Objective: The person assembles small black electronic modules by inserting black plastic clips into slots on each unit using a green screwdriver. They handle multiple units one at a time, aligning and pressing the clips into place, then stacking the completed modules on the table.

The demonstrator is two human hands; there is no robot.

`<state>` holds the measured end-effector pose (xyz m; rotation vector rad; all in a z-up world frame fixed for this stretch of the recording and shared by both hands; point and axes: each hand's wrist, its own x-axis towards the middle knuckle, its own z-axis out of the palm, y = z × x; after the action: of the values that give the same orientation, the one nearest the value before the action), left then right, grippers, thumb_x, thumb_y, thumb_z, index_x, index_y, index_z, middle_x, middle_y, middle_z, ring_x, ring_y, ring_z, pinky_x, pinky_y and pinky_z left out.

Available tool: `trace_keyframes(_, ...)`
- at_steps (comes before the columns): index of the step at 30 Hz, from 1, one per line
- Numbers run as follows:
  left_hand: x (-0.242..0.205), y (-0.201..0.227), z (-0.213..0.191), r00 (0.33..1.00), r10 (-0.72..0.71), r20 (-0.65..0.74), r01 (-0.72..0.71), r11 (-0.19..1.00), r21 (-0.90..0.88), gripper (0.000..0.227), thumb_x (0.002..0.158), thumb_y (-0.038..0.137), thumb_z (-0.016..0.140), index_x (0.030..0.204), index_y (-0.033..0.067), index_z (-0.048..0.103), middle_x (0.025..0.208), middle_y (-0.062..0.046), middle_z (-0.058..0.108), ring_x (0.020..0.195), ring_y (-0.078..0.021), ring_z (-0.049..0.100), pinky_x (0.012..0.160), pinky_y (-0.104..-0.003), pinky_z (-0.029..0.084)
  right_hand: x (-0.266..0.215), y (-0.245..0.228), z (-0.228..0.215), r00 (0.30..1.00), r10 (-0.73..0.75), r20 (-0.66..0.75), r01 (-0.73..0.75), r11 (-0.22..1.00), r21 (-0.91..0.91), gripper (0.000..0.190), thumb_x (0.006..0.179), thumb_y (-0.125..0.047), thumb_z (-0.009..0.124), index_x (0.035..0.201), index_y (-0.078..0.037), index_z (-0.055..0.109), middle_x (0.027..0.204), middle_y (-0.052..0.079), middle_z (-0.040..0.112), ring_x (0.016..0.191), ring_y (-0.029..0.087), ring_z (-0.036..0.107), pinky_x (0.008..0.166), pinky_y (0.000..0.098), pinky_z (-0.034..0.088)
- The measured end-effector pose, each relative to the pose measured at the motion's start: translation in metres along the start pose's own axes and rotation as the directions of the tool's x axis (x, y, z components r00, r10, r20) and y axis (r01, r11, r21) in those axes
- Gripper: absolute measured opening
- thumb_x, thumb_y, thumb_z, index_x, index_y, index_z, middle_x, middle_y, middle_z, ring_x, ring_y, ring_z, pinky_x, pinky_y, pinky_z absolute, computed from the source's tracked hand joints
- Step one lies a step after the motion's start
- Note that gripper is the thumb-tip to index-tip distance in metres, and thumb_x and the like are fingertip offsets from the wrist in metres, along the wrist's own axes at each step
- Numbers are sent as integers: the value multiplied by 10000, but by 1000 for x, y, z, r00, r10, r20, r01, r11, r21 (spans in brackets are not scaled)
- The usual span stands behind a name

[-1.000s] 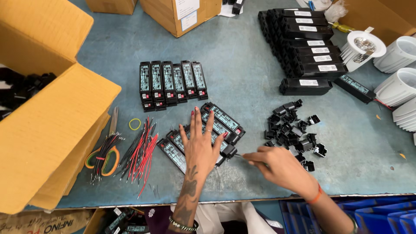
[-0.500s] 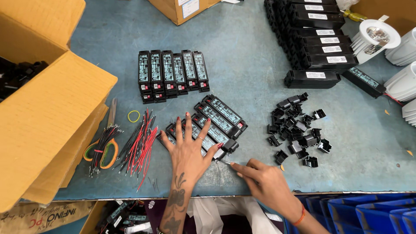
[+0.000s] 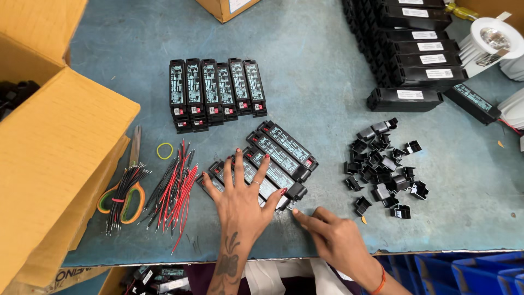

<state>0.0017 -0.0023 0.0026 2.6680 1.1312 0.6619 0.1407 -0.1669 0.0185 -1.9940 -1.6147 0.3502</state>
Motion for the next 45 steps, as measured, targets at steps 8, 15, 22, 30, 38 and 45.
trace_keyframes(8, 2, 2, -1, 1000, -14, 7, 14, 1000, 23, 691, 811, 587, 661, 1445, 335, 552, 1542, -215, 395, 1370, -399, 387, 1068, -775, 147, 30, -11, -25, 970, -3, 244, 54, 978, -203, 513, 703, -37, 649, 1186, -158, 772, 729, 106, 672, 567, 339, 667, 504, 463, 517)
trace_keyframes(15, 0, 3, 0, 1000, -23, 6, 23, 1000, 18, 687, 827, 570, 671, 1457, 334, 535, 1558, -210, 368, 1405, -398, 363, 1093, -769, 133, 41, -14, -33, 977, -88, 195, 128, 971, -201, 332, 762, -78, 647, 1049, -165, 788, 740, 107, 690, 596, 354, 671, 528, 481, 512)
trace_keyframes(22, -9, -16, 3, 983, -45, -177, 5, 976, -216, 691, 891, 475, 685, 1522, 249, 521, 1657, -205, 341, 1533, -357, 309, 1177, -743, 103, -1, -12, -34, 990, -50, 130, 64, 992, -110, 304, 840, -150, 686, 1121, -196, 791, 733, 98, 679, 582, 340, 657, 500, 455, 500)
trace_keyframes(30, -17, -17, 15, 979, -157, -128, 141, 982, -123, 686, 815, 525, 729, 1445, 299, 579, 1557, -165, 423, 1456, -339, 355, 1133, -739, 109, -2, -19, -14, 995, -79, 59, 82, 995, -53, 385, 834, -97, 656, 1193, -185, 765, 750, 90, 660, 568, 305, 647, 509, 418, 500)
trace_keyframes(38, -16, -2, 25, 958, -199, -209, 171, 975, -142, 659, 862, 538, 700, 1455, 280, 571, 1573, -184, 411, 1471, -355, 341, 1140, -763, 86, 1, -13, -12, 999, -49, 17, 50, 995, -84, 373, 837, -90, 660, 1177, -186, 778, 719, 67, 660, 564, 290, 647, 501, 414, 496)
trace_keyframes(45, -11, 4, 20, 983, -149, -111, 143, 988, -60, 801, 849, 557, 663, 1507, 144, 469, 1569, -333, 311, 1516, -425, 214, 1095, -796, 23, 4, 7, 3, 988, -157, 12, 157, 987, -46, 427, 838, -61, 655, 1240, -176, 745, 771, 92, 632, 559, 299, 623, 504, 417, 494)
